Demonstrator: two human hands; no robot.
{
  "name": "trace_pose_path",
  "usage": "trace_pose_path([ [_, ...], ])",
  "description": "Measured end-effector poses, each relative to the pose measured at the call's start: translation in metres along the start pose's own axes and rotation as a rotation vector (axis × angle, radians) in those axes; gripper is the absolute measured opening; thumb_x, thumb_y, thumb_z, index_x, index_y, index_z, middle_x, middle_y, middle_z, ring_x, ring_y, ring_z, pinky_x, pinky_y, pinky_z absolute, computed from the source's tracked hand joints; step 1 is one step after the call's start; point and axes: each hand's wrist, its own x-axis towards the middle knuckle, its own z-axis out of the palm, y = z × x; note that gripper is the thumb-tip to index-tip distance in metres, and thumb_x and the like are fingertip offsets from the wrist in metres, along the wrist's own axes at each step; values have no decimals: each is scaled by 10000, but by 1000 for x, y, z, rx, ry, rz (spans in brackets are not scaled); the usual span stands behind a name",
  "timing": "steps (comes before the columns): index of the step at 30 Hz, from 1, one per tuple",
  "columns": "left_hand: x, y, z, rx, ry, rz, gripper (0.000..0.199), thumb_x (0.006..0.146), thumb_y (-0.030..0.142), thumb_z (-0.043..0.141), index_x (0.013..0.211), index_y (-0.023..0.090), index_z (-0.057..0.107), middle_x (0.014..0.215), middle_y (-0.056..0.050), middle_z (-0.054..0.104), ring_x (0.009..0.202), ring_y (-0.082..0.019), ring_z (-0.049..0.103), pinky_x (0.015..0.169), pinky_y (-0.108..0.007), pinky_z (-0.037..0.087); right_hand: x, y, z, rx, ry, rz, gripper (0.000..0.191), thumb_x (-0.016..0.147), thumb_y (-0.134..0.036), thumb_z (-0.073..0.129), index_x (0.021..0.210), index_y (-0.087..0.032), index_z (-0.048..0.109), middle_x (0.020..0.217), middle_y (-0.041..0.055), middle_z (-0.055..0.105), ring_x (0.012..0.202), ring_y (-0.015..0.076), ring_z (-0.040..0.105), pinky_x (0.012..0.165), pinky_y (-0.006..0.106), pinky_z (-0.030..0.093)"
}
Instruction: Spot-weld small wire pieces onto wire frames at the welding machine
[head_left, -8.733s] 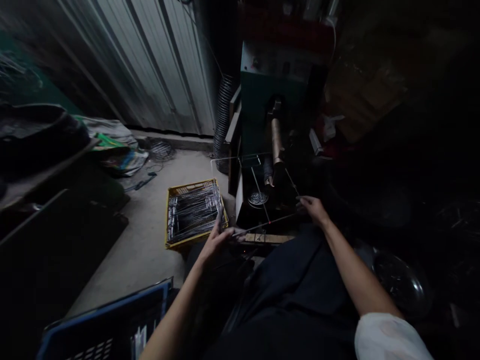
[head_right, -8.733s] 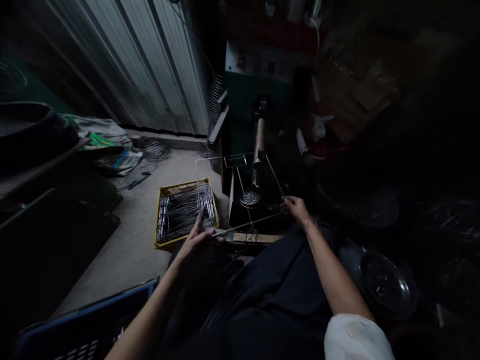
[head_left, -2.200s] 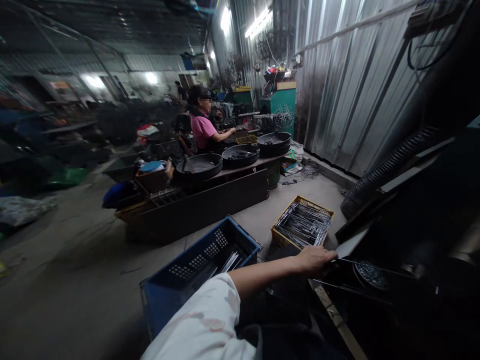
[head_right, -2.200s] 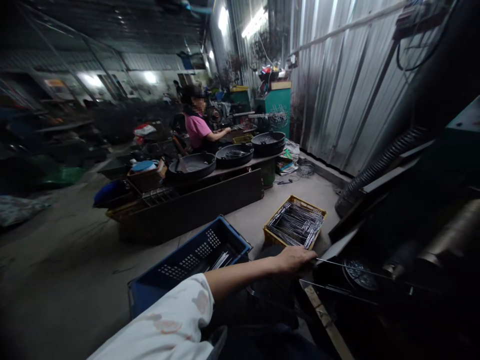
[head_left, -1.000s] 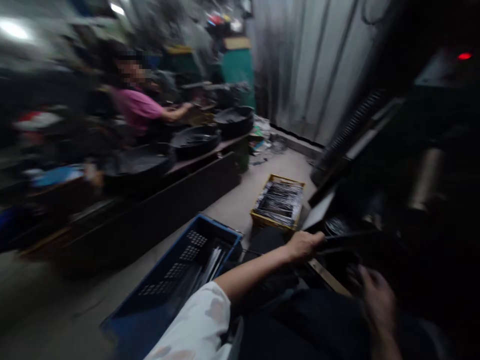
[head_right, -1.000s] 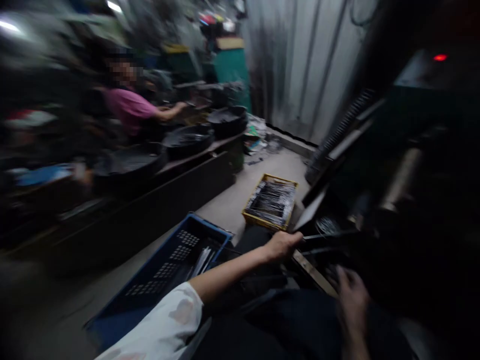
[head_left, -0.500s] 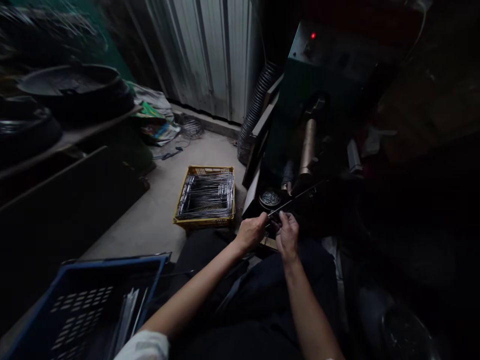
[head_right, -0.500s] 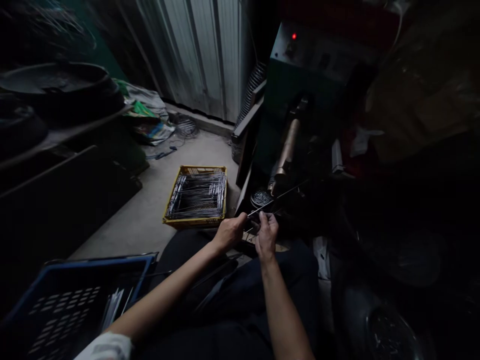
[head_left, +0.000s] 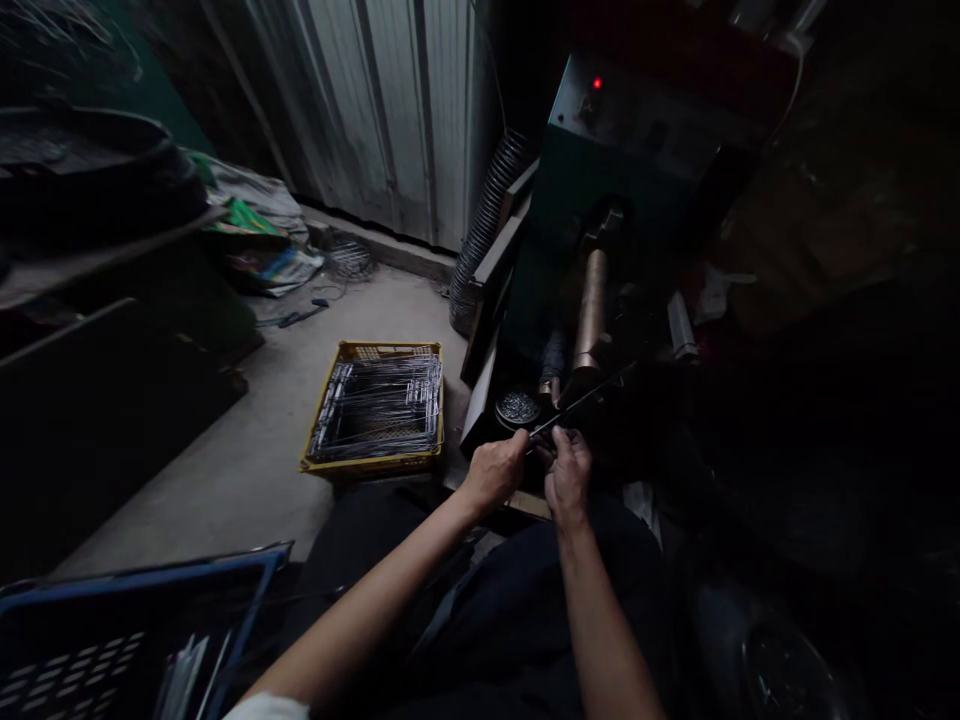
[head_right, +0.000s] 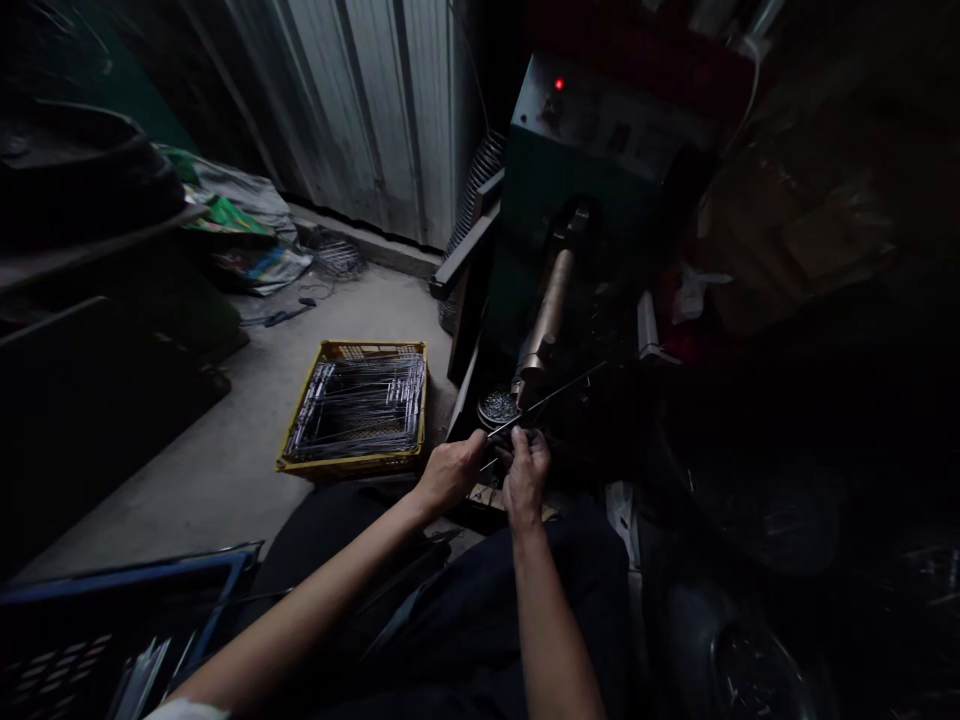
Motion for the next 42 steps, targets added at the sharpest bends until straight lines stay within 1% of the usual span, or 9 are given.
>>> trace_pose_path([
  [4,4,1,-4,-4,-8,-9,189,929,135,363,1007,169,531,818,-96,730,792,-295,716,582,-312,444,3,-4,3,7,-6,0,271,723,-352,742,847,-190,563,773,-29,645,681,123,639,608,220,524],
  [8,7,2,-7,-11,-20,-14,194,926,136,364,1019,172,530,838,-98,732,801,-296,716,593,-316,461,6,-5,5,16,-20,6,279,713,-351,749,863,-187,580,792,-22,660,691,134,644,611,235,535],
  [13,9,1,-11,-18,-26,-14,190,940,159,357,1030,179,523,846,-99,733,788,-292,715,602,-322,476,9,-5,6,16,15,8,276,677,-333,761,828,-184,585,772,-23,655,681,133,636,582,221,525],
  [19,9,1,-9,-18,-24,-4,168,924,148,386,1021,181,519,835,-92,733,779,-289,716,596,-316,479,11,-5,5,-6,10,8,274,682,-350,752,815,-180,582,746,-25,642,654,130,622,577,223,520],
  [25,10,0,-8,-23,-19,9,164,924,142,383,1014,180,514,829,-90,731,766,-282,715,586,-315,479,11,-4,3,-45,5,-18,269,706,-364,734,838,-182,586,791,-15,646,689,136,620,591,227,522],
  [32,13,1,-8,-10,-9,21,169,915,130,387,1007,167,524,810,-92,728,750,-284,713,568,-314,461,13,-6,4,-63,5,-18,263,712,-366,731,819,-185,572,750,-20,631,668,137,622,586,231,522],
  [35,16,1,-7,-13,-6,25,154,922,155,406,1019,168,525,805,-84,725,746,-275,710,555,-302,446,16,-7,6,-50,1,-7,262,706,-362,736,784,-182,563,724,-18,632,644,130,616,569,219,508],
  [39,18,-3,-5,-21,-10,38,208,984,227,330,1036,173,524,805,-76,713,723,-248,701,542,-288,425,17,-7,5,-3,3,22,274,702,-358,752,791,-183,560,739,-6,655,653,137,633,573,221,506],
  [42,20,-4,-5,-24,-24,56,228,991,222,311,1001,164,532,803,-86,709,721,-251,698,546,-293,422,18,-8,2,-55,-22,-1,277,725,-375,751,817,-174,585,758,8,663,639,137,627,572,230,502],
])
